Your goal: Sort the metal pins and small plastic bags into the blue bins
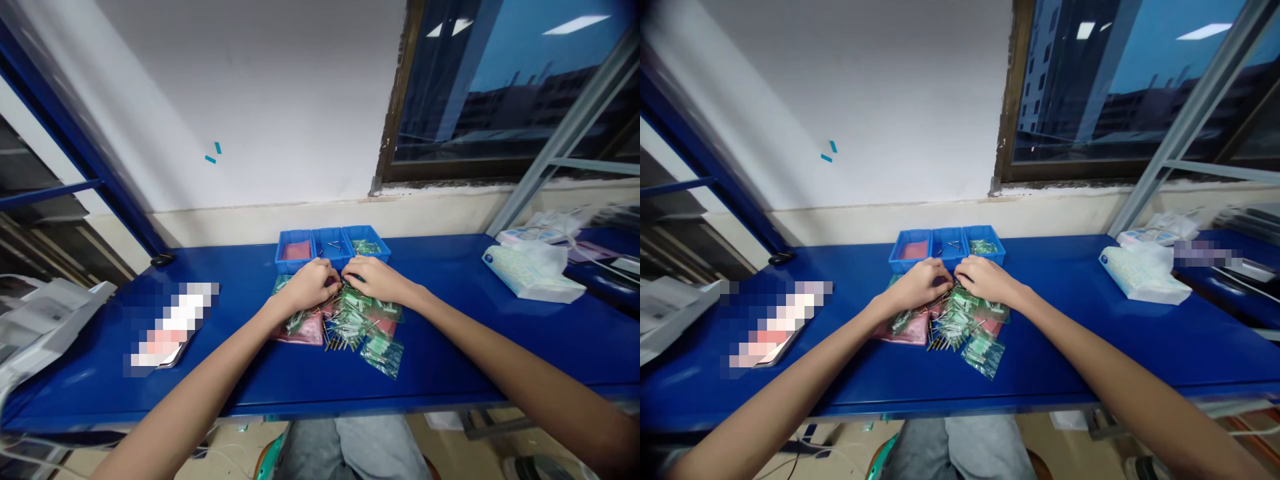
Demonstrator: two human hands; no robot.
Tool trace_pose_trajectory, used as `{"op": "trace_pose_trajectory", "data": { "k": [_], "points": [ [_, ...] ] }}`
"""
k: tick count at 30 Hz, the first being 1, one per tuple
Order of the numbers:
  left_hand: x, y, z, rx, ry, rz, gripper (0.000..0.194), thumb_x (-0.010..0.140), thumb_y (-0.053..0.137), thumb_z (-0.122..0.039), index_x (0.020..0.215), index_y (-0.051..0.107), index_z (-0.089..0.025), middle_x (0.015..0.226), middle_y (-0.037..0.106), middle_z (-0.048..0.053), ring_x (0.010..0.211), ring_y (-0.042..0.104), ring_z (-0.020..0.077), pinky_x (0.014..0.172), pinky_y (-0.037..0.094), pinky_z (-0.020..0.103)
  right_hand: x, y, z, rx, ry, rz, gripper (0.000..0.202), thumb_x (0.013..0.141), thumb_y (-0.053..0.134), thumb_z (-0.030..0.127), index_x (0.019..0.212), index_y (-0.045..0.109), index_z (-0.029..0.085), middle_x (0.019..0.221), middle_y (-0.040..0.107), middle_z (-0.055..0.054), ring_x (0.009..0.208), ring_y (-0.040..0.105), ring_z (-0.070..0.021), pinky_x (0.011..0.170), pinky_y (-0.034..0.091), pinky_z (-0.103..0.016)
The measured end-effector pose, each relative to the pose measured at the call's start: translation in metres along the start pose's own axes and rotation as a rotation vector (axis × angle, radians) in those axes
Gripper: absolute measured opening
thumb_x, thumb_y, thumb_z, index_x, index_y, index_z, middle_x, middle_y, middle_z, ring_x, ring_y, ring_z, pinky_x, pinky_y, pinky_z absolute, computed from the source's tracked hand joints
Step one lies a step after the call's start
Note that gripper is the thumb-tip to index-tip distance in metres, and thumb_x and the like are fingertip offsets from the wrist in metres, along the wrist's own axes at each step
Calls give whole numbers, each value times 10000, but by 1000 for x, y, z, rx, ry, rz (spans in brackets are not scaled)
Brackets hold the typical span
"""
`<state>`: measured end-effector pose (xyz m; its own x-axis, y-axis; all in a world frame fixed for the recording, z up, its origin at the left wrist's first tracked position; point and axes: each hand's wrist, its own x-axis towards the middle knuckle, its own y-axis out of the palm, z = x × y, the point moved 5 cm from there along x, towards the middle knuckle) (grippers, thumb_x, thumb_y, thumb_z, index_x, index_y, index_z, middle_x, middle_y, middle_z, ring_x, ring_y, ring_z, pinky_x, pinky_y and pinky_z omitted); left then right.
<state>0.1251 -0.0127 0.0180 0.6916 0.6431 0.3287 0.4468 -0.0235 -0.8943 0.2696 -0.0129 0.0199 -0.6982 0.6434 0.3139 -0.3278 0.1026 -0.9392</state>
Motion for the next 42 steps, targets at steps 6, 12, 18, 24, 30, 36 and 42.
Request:
{"op": "trace_pose_trajectory", "data": {
  "k": [6,12,18,24,30,36,42],
  "points": [
    [0,0,4,-53,-73,-2,133,882,577,-236,880,679,-150,829,639,51,777,586,191,722,432,303,0,4,-3,-12,-2,17,197,958,499,165,942,694,187,950,699,-75,943,604,-222,867,431,-350],
    [1,2,5,-120,-76,-20,58,853,593,-198,860,636,-159,801,645,22,725,579,165,668,397,273,0,4,-1,-35,-16,34,213,966,483,157,937,692,179,955,713,-84,939,597,-233,867,424,-363],
    [0,1,6,-176,-109,-43,74,820,594,-140,853,654,-169,754,662,-11,676,584,139,646,382,252,1,5,-1,-41,-23,31,219,970,479,162,869,672,181,874,694,-68,890,597,-223,887,421,-371],
    [-1,3,8,-278,-157,-96,97,770,613,-101,824,669,-161,730,676,-14,676,615,132,647,418,232,1,7,-5,-3,-9,19,225,979,468,180,919,684,183,915,701,-78,903,608,-222,885,424,-367],
    [0,8,13,-395,-183,-173,134,715,629,-77,820,642,-159,766,681,-11,709,635,134,676,464,231,0,7,-6,17,11,6,229,984,468,201,997,696,190,965,706,-84,942,608,-227,860,438,-355],
    [0,10,12,-426,-194,-182,171,710,621,-55,848,623,-156,758,683,-5,706,650,137,674,486,229,1,9,-6,18,39,13,245,986,466,213,1069,692,164,1003,707,-108,971,610,-244,881,444,-375],
    [-1,12,9,-344,-163,-143,223,765,589,-80,967,637,-161,840,730,28,784,696,174,720,516,271,2,9,-6,8,31,20,246,984,470,218,1023,702,143,1009,714,-126,981,618,-254,898,445,-387]
  ]
}}
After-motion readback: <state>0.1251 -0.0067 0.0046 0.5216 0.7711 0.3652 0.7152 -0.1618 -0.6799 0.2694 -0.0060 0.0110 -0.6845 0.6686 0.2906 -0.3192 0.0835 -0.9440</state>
